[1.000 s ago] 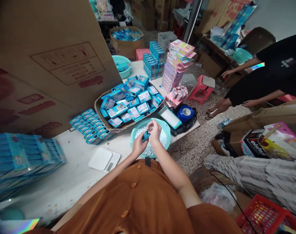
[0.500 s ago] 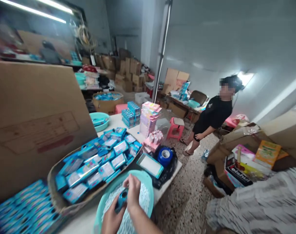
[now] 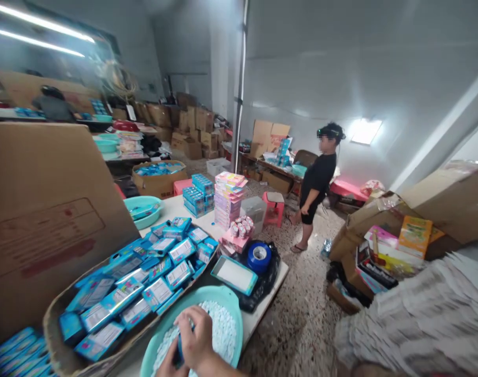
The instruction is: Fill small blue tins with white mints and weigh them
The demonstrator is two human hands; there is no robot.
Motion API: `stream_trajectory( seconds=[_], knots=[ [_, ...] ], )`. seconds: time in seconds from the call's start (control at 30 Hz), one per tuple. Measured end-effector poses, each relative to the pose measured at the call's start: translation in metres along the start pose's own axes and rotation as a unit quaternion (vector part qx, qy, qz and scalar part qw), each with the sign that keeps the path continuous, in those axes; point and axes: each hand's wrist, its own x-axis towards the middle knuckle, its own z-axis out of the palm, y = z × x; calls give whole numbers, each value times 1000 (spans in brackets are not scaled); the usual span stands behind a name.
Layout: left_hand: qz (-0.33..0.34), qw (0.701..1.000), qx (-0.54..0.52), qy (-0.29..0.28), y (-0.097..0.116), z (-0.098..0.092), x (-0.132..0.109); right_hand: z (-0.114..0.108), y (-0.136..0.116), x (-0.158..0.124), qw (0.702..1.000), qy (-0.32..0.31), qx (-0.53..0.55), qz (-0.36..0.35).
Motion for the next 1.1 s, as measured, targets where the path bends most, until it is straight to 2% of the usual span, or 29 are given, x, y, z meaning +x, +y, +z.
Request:
stream_trajectory(
  seconds=[0.17,0.33,0.47,0.57,0.63,0.73,0.83,0.9,0.97,1.1],
  knots=[
    [-6,998,53,-45,11,-4,-8,-12,6,-4,983,-103,-124,-82],
    [-19,990,130,-51,4,-4,-10,-9,24,-5,976,-141,-105,-124],
    [-14,992,120,-47,1,0,-11,-13,30,-6,974,-168,-87,-121],
    [15,997,63,-46,1,8,-11,-24,28,-3,974,-173,-59,-137],
    [7,999,10,-40,1,13,-11,-34,25,3,977,-159,-42,-133],
    [-38,998,-39,-9,-2,19,-13,-51,29,14,993,-91,-33,-70],
    [-31,999,-30,24,-5,20,-18,-67,53,20,1000,-3,-30,4],
    [-18,999,-8,35,-6,19,-20,-76,80,18,998,18,-50,46],
    [-23,999,11,46,-6,17,-21,-81,111,13,992,-21,-98,81],
    [-23,999,26,25,-5,13,-21,-80,161,6,950,-203,-207,117]
  ],
)
